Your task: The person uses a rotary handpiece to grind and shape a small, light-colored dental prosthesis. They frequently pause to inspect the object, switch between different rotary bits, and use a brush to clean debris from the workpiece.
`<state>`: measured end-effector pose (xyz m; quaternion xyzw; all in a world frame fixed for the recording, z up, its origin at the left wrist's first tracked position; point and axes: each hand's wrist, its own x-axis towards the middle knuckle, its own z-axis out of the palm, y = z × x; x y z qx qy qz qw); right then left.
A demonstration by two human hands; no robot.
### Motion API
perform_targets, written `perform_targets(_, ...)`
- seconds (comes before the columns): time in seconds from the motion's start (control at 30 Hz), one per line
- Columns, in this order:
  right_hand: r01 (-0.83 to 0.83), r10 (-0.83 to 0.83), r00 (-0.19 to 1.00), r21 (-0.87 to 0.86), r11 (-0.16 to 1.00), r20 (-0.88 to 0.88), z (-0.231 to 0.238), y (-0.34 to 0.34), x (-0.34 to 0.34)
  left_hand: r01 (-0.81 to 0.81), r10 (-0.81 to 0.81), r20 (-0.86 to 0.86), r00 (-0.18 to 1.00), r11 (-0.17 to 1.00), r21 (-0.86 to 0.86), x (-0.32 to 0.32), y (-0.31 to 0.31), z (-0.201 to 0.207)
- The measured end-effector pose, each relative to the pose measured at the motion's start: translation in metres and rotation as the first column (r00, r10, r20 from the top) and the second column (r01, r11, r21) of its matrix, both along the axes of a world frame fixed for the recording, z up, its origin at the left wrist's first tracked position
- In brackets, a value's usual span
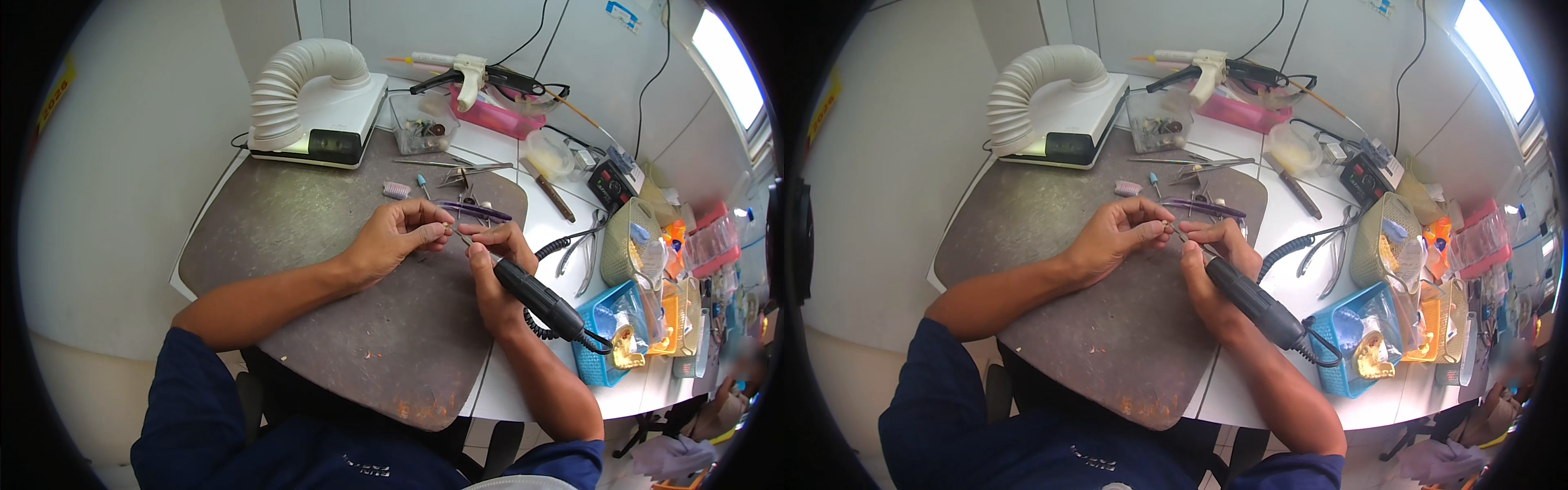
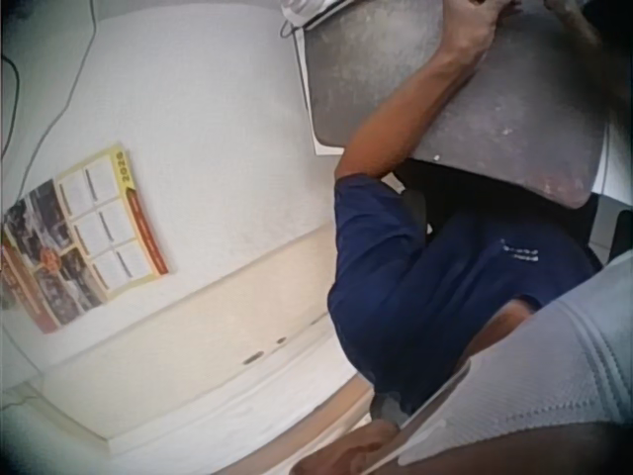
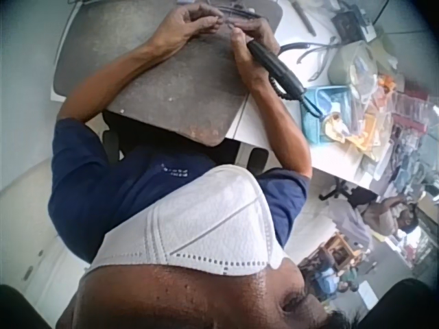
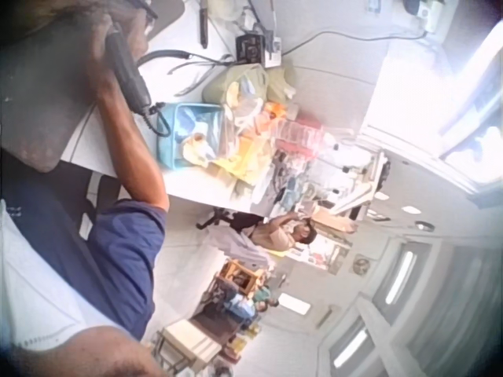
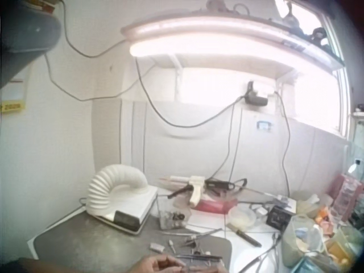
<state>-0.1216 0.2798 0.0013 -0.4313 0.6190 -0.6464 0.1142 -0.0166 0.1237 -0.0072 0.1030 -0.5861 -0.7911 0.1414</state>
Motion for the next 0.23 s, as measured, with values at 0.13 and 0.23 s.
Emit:
perform_targets(0.13, -0.022, 0.022, 1.000, 0.034, 0.999, -0.012, 0.0004, 0.0018, -0.0035, 0.016, -0.016, -0.003, 1.000, 1.000, -0.018, -0.0028, -0.0008, -0.0022)
perform_targets(0.23, -0.064, 0.065, 0.998, 0.039, 0.997, -0.025, -0.0008, 0.0006, -0.0061, 0.046, -0.046, 0.006, 0.999, 0.998, -0.038, -0.0021, -0.0020, -0.0012)
